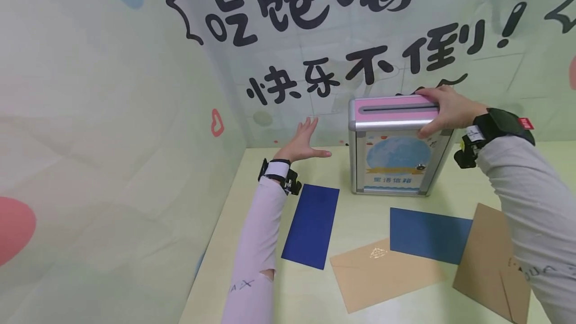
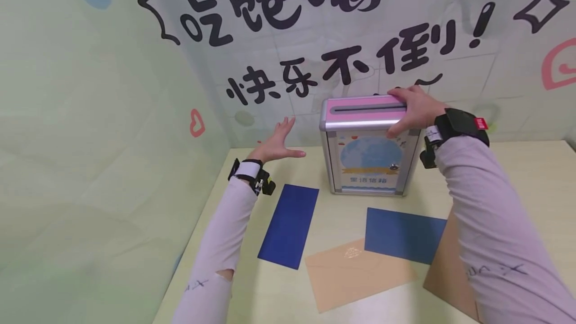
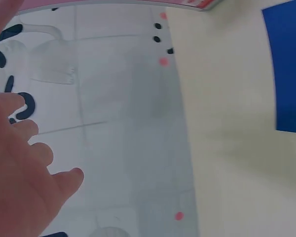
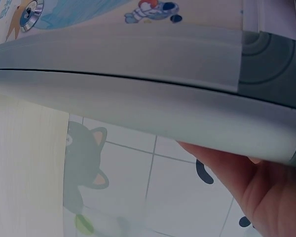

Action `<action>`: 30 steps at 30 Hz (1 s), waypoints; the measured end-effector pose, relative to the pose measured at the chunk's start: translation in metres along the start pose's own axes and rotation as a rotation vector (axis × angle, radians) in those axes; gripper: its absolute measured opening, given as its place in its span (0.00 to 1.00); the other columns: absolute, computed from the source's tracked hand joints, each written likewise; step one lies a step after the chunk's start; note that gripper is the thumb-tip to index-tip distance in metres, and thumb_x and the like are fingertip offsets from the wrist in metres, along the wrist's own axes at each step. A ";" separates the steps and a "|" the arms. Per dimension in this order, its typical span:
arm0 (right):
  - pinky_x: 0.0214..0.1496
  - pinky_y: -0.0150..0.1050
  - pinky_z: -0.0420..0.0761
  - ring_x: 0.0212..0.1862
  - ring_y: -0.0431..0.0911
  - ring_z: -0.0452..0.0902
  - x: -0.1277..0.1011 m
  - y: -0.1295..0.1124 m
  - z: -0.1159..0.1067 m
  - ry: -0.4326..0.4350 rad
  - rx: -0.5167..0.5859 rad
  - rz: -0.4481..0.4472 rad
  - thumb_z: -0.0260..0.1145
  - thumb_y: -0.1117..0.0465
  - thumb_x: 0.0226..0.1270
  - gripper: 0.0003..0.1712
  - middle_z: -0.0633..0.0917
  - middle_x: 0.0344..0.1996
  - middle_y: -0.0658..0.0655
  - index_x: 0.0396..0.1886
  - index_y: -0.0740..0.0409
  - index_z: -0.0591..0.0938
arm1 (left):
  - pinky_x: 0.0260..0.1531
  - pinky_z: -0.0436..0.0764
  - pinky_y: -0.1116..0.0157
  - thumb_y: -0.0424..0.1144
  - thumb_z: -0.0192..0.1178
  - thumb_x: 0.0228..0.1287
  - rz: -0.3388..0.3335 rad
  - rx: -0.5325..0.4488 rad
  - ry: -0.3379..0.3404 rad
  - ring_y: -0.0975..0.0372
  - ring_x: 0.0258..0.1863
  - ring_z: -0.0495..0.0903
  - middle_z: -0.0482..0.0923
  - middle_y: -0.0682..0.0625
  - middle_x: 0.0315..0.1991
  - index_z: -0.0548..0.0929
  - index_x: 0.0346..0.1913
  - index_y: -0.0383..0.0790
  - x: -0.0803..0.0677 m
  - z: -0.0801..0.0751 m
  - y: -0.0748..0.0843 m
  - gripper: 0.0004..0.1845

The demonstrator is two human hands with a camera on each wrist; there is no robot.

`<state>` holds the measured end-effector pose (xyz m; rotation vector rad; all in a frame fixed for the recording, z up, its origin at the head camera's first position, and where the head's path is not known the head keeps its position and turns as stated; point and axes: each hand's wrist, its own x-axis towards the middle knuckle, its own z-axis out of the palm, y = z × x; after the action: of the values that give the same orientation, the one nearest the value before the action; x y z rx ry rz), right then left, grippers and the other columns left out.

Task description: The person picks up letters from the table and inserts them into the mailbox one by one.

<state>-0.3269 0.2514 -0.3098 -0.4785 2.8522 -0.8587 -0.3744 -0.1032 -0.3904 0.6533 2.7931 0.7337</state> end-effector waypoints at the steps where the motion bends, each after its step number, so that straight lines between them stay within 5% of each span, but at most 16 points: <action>1: 0.43 0.57 0.65 0.50 0.63 0.53 0.000 0.000 0.000 -0.001 0.001 -0.001 0.75 0.56 0.37 0.57 0.55 0.53 0.70 0.67 0.60 0.54 | 0.63 0.44 0.44 0.57 0.65 0.46 -0.011 -0.001 -0.009 0.51 0.69 0.25 0.28 0.44 0.72 0.38 0.72 0.48 -0.001 0.004 -0.003 0.57; 11: 0.43 0.56 0.65 0.50 0.62 0.53 0.002 0.000 0.002 -0.004 -0.010 -0.004 0.75 0.56 0.38 0.56 0.56 0.53 0.70 0.66 0.60 0.55 | 0.62 0.45 0.42 0.57 0.66 0.45 -0.049 0.043 -0.088 0.48 0.69 0.26 0.28 0.46 0.72 0.39 0.72 0.46 -0.011 0.034 -0.021 0.58; 30: 0.45 0.58 0.65 0.51 0.63 0.52 0.001 0.000 0.001 -0.003 -0.002 0.008 0.76 0.55 0.37 0.58 0.54 0.55 0.70 0.67 0.60 0.53 | 0.62 0.49 0.44 0.60 0.65 0.44 -0.094 0.192 -0.172 0.48 0.70 0.34 0.35 0.44 0.72 0.44 0.72 0.46 -0.021 0.072 -0.029 0.56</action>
<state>-0.3278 0.2509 -0.3106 -0.4682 2.8503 -0.8538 -0.3465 -0.1048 -0.4652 0.5815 2.7328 0.3758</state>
